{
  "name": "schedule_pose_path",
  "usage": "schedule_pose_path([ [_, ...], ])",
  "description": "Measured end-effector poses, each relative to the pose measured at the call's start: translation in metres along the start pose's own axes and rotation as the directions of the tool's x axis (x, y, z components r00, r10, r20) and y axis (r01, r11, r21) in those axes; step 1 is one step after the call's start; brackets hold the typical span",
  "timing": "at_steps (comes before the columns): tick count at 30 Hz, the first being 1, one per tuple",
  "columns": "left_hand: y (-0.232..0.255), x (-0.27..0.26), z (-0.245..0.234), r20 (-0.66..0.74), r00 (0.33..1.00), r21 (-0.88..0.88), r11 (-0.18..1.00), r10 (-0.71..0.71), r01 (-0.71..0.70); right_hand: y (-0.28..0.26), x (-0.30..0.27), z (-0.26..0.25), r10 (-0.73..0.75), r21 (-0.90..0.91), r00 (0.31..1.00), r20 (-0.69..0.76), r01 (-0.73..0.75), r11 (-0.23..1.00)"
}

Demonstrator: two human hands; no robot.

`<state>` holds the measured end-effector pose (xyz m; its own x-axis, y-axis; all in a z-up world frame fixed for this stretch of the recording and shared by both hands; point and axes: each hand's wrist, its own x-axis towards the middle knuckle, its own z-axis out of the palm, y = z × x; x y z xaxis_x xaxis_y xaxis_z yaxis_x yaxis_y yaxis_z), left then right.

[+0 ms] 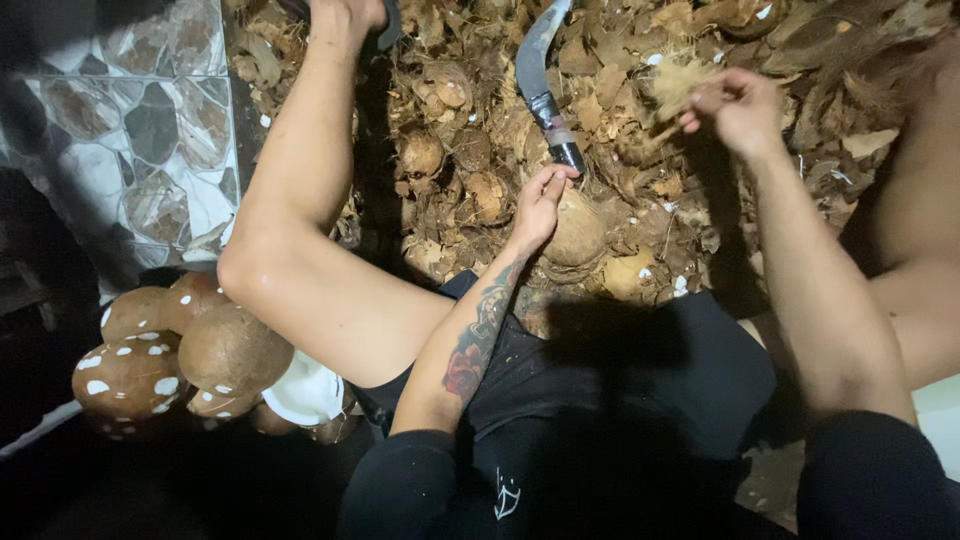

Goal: The person sits on the ground and uses a large knife to peel the husk off a coconut. They hold the coconut with their left hand and repeatedly strike and scrape the outer layer with the knife in their right hand, removing the fibrous husk to reveal the inner shell.

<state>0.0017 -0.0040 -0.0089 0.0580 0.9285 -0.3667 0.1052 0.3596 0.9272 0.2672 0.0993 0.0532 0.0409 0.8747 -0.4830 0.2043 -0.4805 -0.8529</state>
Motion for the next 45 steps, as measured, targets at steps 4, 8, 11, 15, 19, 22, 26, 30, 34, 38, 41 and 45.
schedule_pose_path([
  [4,-0.001,-0.001,-0.002,0.007,1.000,0.006,1.000,0.007,-0.007,-0.002,0.019,-0.014,0.054,-0.012,0.993,-0.107,-0.056,0.998],
  [8,-0.006,-0.001,-0.003,-0.005,0.997,-0.010,0.997,0.072,-0.072,0.013,0.029,-0.013,0.238,-0.009,0.943,-0.233,-0.246,0.969],
  [11,-0.006,-0.004,-0.006,-0.067,0.997,0.021,0.999,-0.044,0.045,0.033,0.031,-0.006,0.295,-0.094,0.854,-0.428,-0.367,0.925],
  [15,-0.015,-0.004,-0.009,-0.173,0.955,-0.156,0.964,-0.241,0.215,0.029,0.007,0.019,0.144,-0.323,0.835,-0.532,-0.357,0.876],
  [19,-0.026,0.000,-0.006,-0.116,0.954,-0.502,0.845,-0.276,0.183,0.061,-0.029,0.053,-0.693,-0.570,0.712,-0.107,0.528,0.630],
  [22,-0.024,-0.004,-0.001,-0.227,0.944,-0.535,0.840,-0.240,0.085,0.073,-0.047,0.086,-0.504,-0.517,0.840,0.203,0.529,0.673],
  [26,-0.021,-0.006,0.002,-0.219,0.942,-0.487,0.865,-0.254,0.121,0.069,-0.053,0.119,-0.448,-0.372,0.837,0.314,0.543,0.753],
  [30,-0.020,0.003,0.003,-0.228,0.951,-0.446,0.890,-0.208,0.088,0.073,-0.050,0.135,-0.430,-0.426,0.860,0.276,0.510,0.747],
  [34,-0.020,0.004,0.004,-0.250,0.958,-0.402,0.915,-0.142,0.031,0.082,-0.054,0.141,-0.467,-0.473,0.844,0.262,0.535,0.701],
  [38,-0.029,0.004,0.005,-0.186,0.982,-0.426,0.903,-0.021,-0.062,0.081,-0.060,0.145,-0.566,-0.431,0.808,0.166,0.576,0.695],
  [41,-0.032,0.000,0.008,-0.169,0.986,-0.398,0.913,0.018,-0.085,0.082,-0.064,0.148,-0.577,-0.394,0.813,0.080,0.557,0.731],
  [45,-0.031,-0.003,0.014,-0.121,0.993,-0.437,0.897,0.015,-0.067,0.079,-0.068,0.154,-0.467,-0.287,0.880,-0.087,0.427,0.857],
])
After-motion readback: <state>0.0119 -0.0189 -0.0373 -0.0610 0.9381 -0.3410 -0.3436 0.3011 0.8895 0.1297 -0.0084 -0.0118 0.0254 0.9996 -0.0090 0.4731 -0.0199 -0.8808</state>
